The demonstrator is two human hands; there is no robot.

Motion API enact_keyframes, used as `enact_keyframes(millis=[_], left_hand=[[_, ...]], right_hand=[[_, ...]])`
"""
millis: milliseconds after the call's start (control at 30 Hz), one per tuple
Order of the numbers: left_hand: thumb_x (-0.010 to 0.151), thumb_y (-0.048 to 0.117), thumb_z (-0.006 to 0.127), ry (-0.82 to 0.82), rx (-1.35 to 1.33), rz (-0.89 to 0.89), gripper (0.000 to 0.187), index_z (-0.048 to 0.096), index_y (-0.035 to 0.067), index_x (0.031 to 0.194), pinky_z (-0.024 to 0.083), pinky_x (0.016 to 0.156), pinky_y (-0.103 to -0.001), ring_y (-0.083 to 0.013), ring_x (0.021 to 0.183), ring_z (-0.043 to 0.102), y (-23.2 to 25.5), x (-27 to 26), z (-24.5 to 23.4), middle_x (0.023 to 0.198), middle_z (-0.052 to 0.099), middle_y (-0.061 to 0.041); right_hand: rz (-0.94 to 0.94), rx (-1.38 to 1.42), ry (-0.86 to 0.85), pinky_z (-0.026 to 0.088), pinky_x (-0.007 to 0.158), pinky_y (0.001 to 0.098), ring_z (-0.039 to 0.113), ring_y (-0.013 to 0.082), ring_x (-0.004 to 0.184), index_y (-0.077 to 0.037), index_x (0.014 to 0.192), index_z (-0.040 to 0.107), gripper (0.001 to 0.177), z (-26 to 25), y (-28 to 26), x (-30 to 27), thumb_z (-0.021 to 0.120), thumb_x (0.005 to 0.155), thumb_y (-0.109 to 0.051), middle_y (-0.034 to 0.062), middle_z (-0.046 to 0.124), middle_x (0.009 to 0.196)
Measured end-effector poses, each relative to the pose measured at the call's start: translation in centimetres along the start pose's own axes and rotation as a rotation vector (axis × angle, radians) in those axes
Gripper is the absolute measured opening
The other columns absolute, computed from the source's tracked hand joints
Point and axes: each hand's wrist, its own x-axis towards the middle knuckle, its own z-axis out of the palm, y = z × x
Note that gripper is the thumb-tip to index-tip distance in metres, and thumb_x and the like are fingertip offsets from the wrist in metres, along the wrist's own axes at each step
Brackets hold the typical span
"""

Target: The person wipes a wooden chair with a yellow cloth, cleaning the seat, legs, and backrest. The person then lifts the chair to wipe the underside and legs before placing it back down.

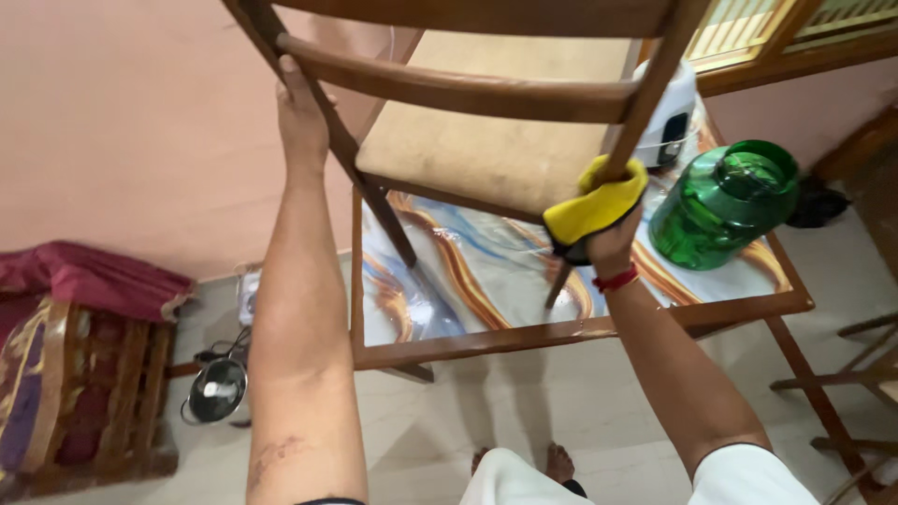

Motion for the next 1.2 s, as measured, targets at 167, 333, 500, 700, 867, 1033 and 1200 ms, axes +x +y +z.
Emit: enact_keyframes(millis=[167,333,500,700,867,1033,1200], left_hand=[[0.092,0.083,0.028,0.03,0.057,-0.137,0.094,0.055,0.001,0.129,0.054,0.086,-0.032,-0.0198,0.092,0.066,-0.4,0.9,-0.9,0.096,0.066,-0.007],[0.097,0.081,0.032,0.033,0.04,-0.052,0.101,0.028,-0.002,0.155,0.031,0.117,-0.04,-0.0327,0.144,0.04,1.4,-0.3,-0.6,0.152,0.045,-0.022],[0.115,0.056,0.039,0.389,0.25,0.318,0.074,0.023,0.006,0.166,0.021,0.134,-0.045,-0.0353,0.162,0.021,8.5,-2.1,2.6,0.173,0.022,-0.018],[0.114,0.045,0.059,0.308,0.536,0.877,0.072,0.02,0.008,0.163,0.013,0.13,-0.047,-0.034,0.156,0.015,17.7,-3.8,11.9,0.169,0.022,-0.016],[0.101,0.055,0.063,0.149,0.95,0.7,0.059,0.046,0.032,0.152,0.019,0.129,-0.048,-0.016,0.154,0.031,24.6,-9.6,18.8,0.157,0.042,0.008],[0.107,0.061,0.063,0.271,0.434,0.901,0.087,0.017,0.025,0.171,0.006,0.128,-0.057,-0.0327,0.158,0.001,23.7,-14.7,21.3,0.175,-0.001,-0.017],[0.106,0.062,0.064,0.226,0.52,0.821,0.093,0.013,0.023,0.173,0.007,0.129,-0.058,-0.038,0.159,-0.001,19.2,-17.2,21.5,0.172,-0.005,-0.021]], right_hand=[[0.072,-0.087,-0.095,0.049,0.096,0.026,0.057,0.0136,0.112,-0.006,0.143,0.046,0.038,0.9,-0.2,-2.3,0.056,0.107,-0.012,0.0065,0.058,0.129],[0.07,-0.333,-0.191,0.046,0.106,0.0315,0.055,0.0197,0.124,-0.001,0.145,0.05,0.049,-1.0,0.8,-2.0,0.066,0.1,-0.011,0.0114,0.057,0.137],[0.079,-0.352,-0.204,0.041,0.117,0.034,0.054,0.0243,0.136,-0.003,0.151,0.044,0.054,-4.7,4.5,0.3,0.064,0.102,-0.014,0.0114,0.057,0.147],[-0.045,-0.824,-0.244,0.039,0.116,0.0453,0.052,0.038,0.134,-0.002,0.146,0.054,0.049,-10.3,12.5,7.9,0.066,0.1,-0.011,0.0201,0.058,0.145],[-0.254,-1.26,-0.433,0.039,0.112,0.0554,0.051,0.0422,0.135,-0.004,0.149,0.057,0.054,-13.8,18.2,14.1,0.057,0.095,-0.003,0.022,0.057,0.149],[0.065,-1.378,-0.458,0.036,0.103,0.0696,0.044,0.0501,0.133,-0.002,0.146,0.054,0.049,-15.6,22.5,21.1,0.056,0.098,-0.013,0.0288,0.053,0.144],[-0.023,-1.523,-0.357,0.03,0.103,0.0763,0.035,0.0543,0.135,0.003,0.144,0.051,0.054,-15.6,25.2,24.0,0.059,0.097,-0.022,0.031,0.048,0.144]])
